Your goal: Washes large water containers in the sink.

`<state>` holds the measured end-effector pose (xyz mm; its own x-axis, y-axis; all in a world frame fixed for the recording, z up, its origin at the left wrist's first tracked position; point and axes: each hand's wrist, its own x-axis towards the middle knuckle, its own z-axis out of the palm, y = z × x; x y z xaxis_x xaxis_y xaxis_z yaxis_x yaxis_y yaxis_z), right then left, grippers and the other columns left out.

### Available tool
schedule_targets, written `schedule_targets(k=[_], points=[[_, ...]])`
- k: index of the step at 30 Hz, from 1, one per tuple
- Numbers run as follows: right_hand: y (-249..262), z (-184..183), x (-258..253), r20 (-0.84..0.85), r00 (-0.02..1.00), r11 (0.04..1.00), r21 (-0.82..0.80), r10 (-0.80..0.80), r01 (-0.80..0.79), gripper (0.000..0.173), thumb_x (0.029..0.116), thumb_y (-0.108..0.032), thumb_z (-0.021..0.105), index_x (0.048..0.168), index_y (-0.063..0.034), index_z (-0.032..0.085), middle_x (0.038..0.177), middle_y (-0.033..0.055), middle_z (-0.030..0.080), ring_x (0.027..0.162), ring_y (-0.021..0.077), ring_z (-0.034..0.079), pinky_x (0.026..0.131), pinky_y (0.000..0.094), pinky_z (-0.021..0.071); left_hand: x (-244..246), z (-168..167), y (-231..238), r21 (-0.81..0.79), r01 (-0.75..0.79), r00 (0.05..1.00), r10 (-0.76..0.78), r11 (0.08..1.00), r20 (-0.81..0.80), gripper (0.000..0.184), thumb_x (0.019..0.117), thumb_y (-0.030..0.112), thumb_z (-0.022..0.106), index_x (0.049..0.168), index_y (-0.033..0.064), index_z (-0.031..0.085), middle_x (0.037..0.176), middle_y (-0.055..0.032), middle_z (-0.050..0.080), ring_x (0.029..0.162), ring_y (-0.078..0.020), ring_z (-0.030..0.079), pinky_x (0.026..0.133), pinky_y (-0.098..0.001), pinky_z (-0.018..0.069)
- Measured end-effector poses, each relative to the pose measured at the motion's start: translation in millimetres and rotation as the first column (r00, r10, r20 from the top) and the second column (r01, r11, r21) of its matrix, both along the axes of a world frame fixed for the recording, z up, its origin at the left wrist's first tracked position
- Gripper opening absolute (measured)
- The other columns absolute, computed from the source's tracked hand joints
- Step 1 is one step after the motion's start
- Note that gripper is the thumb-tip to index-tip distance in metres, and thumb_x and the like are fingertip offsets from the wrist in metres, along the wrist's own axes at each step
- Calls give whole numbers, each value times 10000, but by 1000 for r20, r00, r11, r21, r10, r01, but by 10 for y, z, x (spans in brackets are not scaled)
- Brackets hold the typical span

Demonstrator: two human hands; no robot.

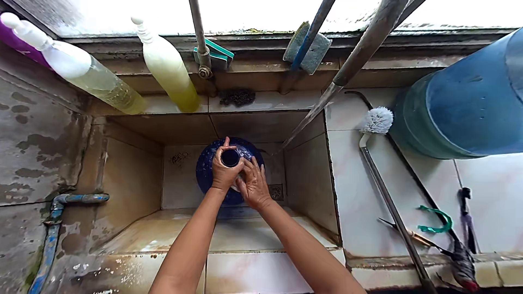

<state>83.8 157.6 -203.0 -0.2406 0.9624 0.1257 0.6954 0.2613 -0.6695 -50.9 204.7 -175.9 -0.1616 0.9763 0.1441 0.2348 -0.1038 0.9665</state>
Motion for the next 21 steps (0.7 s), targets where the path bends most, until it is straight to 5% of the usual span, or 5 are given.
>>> schedule_targets(k=[5,10,15,18,21], points=[[808,-213,308,-162,985,950,-313,-65,11,513,1112,-298,259,1470,-59,538,1589,161,440,1503,338,365,1227,543,290,-212,-62,-153,-3,88,996,-88,996,-1,511,709,79,816,1167,-43,625,1442,-192,576,1322,-226,583,1116,-381,485],[28,-349,77,-228,973,999,-15,-40,38,517,1083,-339,319,1474,-107,565,1597,182,426,1515,409,324,1226,650,239,138,-137,-71,84,-444,888,450,892,-92,529,766,120,847,1176,-79,579,1469,-239,519,1272,-203,594,1061,-334,486],[575,-138,700,-267,964,976,-205,11,-68,518,1057,-362,338,1462,-157,588,1641,187,343,1530,395,283,1219,632,237,255,100,-80,56,76,997,-78,995,23,504,707,118,871,1133,-57,666,1435,-216,578,1367,-243,546,1132,-383,472],[1025,23,1055,-321,947,944,-311,6,-112,546,1074,-312,267,1421,-54,601,1576,187,451,1495,343,368,1221,512,307,-99,321,99,-14,546,814,-526,838,244,562,724,268,878,1175,14,661,1488,-150,554,1405,-273,507,1161,-437,448],[648,176,820,-304,952,973,-227,-35,-37,514,1075,-371,335,1408,-103,620,1582,141,454,1491,291,384,1221,528,322,-183,158,70,-75,141,925,-104,987,366,690,811,249,786,1429,82,528,1509,-90,522,1288,-223,577,1054,-417,510]])
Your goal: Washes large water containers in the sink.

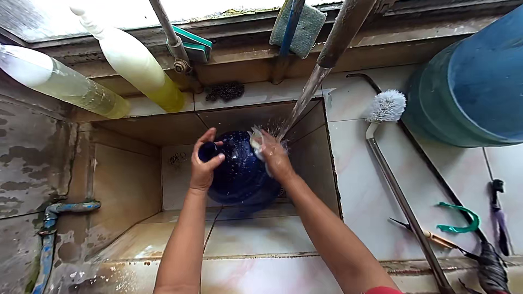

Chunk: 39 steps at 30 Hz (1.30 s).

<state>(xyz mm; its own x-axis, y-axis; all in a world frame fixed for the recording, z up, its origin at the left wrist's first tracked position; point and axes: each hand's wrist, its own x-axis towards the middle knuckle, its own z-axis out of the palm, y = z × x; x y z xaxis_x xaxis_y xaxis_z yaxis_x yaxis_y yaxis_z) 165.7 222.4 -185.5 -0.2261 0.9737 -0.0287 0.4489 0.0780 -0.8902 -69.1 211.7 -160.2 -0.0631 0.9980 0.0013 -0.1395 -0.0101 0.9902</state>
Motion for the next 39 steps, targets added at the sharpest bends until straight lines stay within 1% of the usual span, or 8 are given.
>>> schedule_targets(k=[4,14,20,23,27,30,33,39], points=[[-634,19,-679,273,941,925,263,202,-275,399,1003,-535,480,1250,-337,722,1510,48,562,1514,412,321,1160,795,145,170,-203,47,-125,-634,771,609,763,-187,691,842,204,842,1386,3,467,1457,-150,536,1322,-193,545,1076,-388,491],[385,-140,-909,96,972,972,-112,215,-205,405,1069,-382,454,1350,-205,686,1524,83,535,1418,283,486,1162,554,393,-768,-323,-392,-100,-175,980,183,980,76,549,726,97,840,1236,65,641,1430,-134,591,1328,-285,560,1083,-449,503],[-606,-915,-1202,214,977,989,-140,-11,42,522,1092,-320,292,1541,-134,484,1617,138,413,1536,365,298,1217,703,158,-1223,-436,-272,-336,-800,567,809,497,-156,419,948,147,719,1289,8,519,1054,-124,639,937,-209,650,843,-397,572],[-283,-705,-1198,186,982,916,-385,-44,114,518,1111,-381,289,1542,-165,481,1623,131,400,1525,344,317,1218,659,204,-1414,-545,-485,-315,-582,788,615,750,8,448,879,74,679,1302,32,539,1266,-106,617,1061,-196,639,900,-398,566],[-397,-402,-1597,19,999,992,121,29,-31,480,1040,-410,482,1429,-167,622,1552,85,512,1474,297,426,1213,575,329,-1703,-775,-552,-267,-259,904,330,928,272,822,652,214,884,1378,111,513,1479,-75,555,1123,-169,666,932,-357,574],[-559,-772,-1522,193,979,996,46,63,-73,513,1065,-404,413,1512,-185,534,1600,72,454,1519,287,355,1239,601,253,-1623,-708,-448,-401,-584,746,661,706,77,450,1031,242,519,1440,81,421,1287,-73,592,1102,-178,625,956,-391,544],[-536,-1128,-1145,445,894,955,-283,52,85,548,1098,-387,320,1583,-145,410,1648,128,360,1553,349,255,1230,670,154,-1635,-679,-373,-498,-784,509,842,371,-175,428,1038,361,586,1320,45,530,1079,-128,628,930,-215,641,814,-428,568],[-673,-395,-1673,100,966,934,251,238,-256,457,1062,-434,417,1379,-228,673,1530,90,540,1498,399,363,1195,730,207,-1439,-642,-377,-338,-574,793,610,746,1,409,919,75,613,1318,61,527,1251,-77,611,1046,-175,635,890,-389,565]])
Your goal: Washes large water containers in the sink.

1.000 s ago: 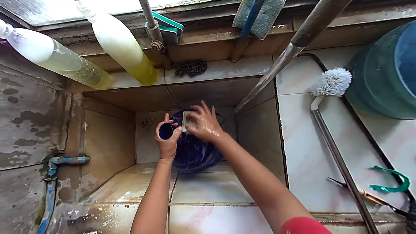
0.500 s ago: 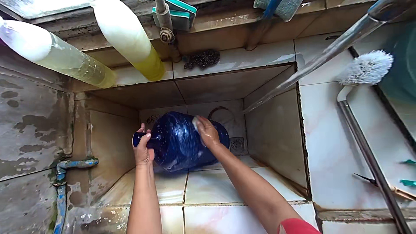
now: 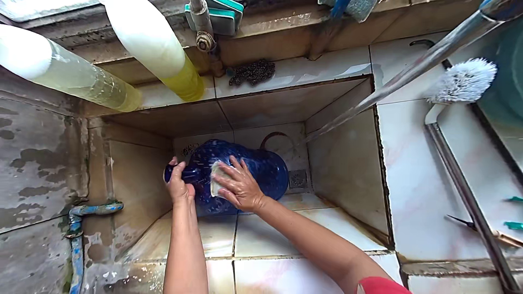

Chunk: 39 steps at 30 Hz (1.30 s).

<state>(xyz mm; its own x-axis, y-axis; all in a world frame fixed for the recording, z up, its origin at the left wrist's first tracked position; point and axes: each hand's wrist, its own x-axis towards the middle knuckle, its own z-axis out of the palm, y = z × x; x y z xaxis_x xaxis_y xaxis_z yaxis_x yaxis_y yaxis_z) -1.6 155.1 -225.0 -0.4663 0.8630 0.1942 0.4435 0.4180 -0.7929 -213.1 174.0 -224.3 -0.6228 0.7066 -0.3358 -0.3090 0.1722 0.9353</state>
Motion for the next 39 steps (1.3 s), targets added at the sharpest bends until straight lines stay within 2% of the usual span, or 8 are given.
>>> schedule_targets(k=[4,11,17,22,26,31,35,39], points=[[878,227,54,46,992,978,-178,116,-106,354,1031,-329,535,1310,-214,718,1474,39,596,1430,289,479,1181,615,339,-165,-64,-48,249,332,918,-373,910,138,661,659,180,894,1258,132,617,1523,-60,524,1105,-160,677,881,-338,590],[-6,-704,502,289,928,845,-412,-234,341,612,1093,-454,249,1592,-129,391,1664,155,315,1559,371,229,1247,664,108,-87,27,91,-183,-382,923,365,906,-120,456,987,188,673,1364,5,493,1090,-153,625,929,-219,637,823,-402,566],[370,-63,2,-43,993,984,-148,-110,102,530,1043,-473,437,1483,-209,572,1597,79,456,1517,329,346,1224,633,244,-382,-191,-129,220,226,948,-267,949,176,748,676,195,868,1341,143,529,1464,-62,577,1115,-176,676,916,-362,580],[169,-826,538,411,885,855,-356,-218,376,527,1097,-451,325,1566,-245,449,1642,73,386,1541,317,296,1219,677,184,-337,-80,-18,-215,-289,955,298,933,7,389,1043,316,578,1323,53,515,1056,-110,632,911,-205,647,817,-423,575],[-22,-591,476,362,880,777,-438,-308,452,603,1087,-457,349,1573,-106,419,1660,196,300,1560,424,178,1224,706,88,-247,-73,-27,-194,-186,982,186,963,-19,223,995,114,586,1203,42,548,959,-77,634,837,-172,646,770,-374,580],[455,-159,11,57,989,964,-225,-136,145,576,1052,-538,369,1517,-237,528,1605,63,447,1499,296,387,1208,629,275,-527,-343,-120,238,221,931,-278,946,239,844,577,261,950,1327,163,575,1432,-56,609,1072,-180,699,903,-369,591],[692,-930,678,343,925,776,-534,-165,336,507,1068,-525,409,1437,-241,607,1487,96,569,1362,343,536,1117,650,393,-800,-555,-223,53,89,984,-96,995,149,498,948,224,572,1397,73,421,1330,-76,616,1100,-157,649,937,-347,559],[209,-1379,1117,117,788,169,-948,-604,269,689,1076,-604,254,1536,-131,454,1528,123,518,1405,242,500,1148,493,434,-862,-727,-461,-490,-11,1000,7,872,-12,479,1037,362,583,1363,13,544,1215,-150,685,1075,-208,682,920,-412,578]])
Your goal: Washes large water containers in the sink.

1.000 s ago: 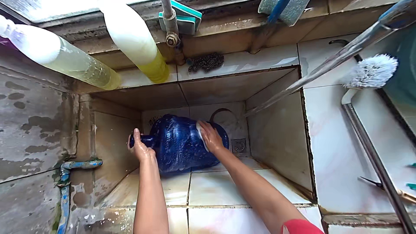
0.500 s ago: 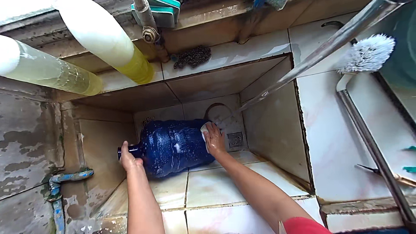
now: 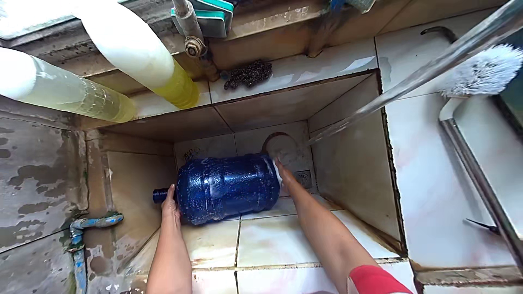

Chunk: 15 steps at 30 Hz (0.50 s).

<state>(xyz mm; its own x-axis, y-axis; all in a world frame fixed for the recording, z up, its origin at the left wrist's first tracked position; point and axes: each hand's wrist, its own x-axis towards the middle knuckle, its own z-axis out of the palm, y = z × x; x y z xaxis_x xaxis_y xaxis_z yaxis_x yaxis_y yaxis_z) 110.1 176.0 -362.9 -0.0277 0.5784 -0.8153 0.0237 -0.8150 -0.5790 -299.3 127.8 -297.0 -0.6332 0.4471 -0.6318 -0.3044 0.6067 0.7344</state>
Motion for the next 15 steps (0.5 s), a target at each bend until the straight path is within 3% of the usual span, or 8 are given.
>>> schedule_targets(k=[2,4,5,7,9,12,14,15], points=[[-151,303,-8,-115,991,986,-160,-72,53,780,1026,-696,284,1580,-155,375,1575,129,457,1437,261,456,1148,539,407,39,-53,-136,-139,95,993,-83,986,86,623,1054,557,439,1453,85,519,1351,-148,640,1214,-251,637,1010,-483,536],[-15,702,-18,-116,991,997,-41,65,-70,795,1007,-520,570,1588,-54,293,1533,215,464,1388,293,498,1131,494,440,103,-3,-220,-170,130,949,-73,977,306,706,1031,681,227,1432,184,531,1321,-116,651,1189,-279,631,949,-560,533],[114,938,-29,-77,983,983,84,167,-161,902,902,-431,737,1570,-25,288,1453,232,526,1310,285,564,1090,461,490,121,5,-254,-200,143,905,-46,969,423,784,988,749,156,1404,204,536,1280,-126,661,1149,-305,637,902,-593,534],[309,1557,-95,128,913,866,289,388,-408,1114,681,-425,905,1563,-83,316,1355,176,613,1221,245,628,1043,457,531,205,-50,-346,-280,207,811,-5,937,585,834,967,771,104,1357,171,531,1195,-173,671,1056,-347,657,824,-596,552],[318,2202,-241,421,727,630,369,542,-683,1186,639,-448,922,1613,-187,299,1482,144,535,1329,281,551,1108,537,459,427,-78,-280,-331,282,803,-33,901,595,672,1049,626,204,1326,103,521,1130,-172,662,969,-310,660,782,-505,562],[-12,2665,-520,706,465,267,381,535,-885,1122,615,-392,920,1590,-324,369,1574,269,392,1465,435,380,1201,677,244,768,322,181,-57,411,765,-310,910,565,760,1072,611,184,1424,-5,457,1263,-195,626,1101,-284,636,942,-465,540],[-198,2698,-560,763,411,103,419,499,-902,982,675,-542,880,1542,-374,453,1567,259,420,1489,440,348,1211,716,166,1015,991,453,263,514,730,-578,816,365,774,1049,647,139,1471,76,447,1295,-124,658,1157,-203,649,981,-416,553],[-231,2692,-544,779,388,43,423,492,-905,928,716,-682,805,1531,-395,467,1585,232,412,1511,440,307,1201,749,120,1092,1268,509,340,578,723,-659,741,208,747,1042,652,224,1509,102,417,1338,-97,644,1203,-175,633,1014,-400,544]])
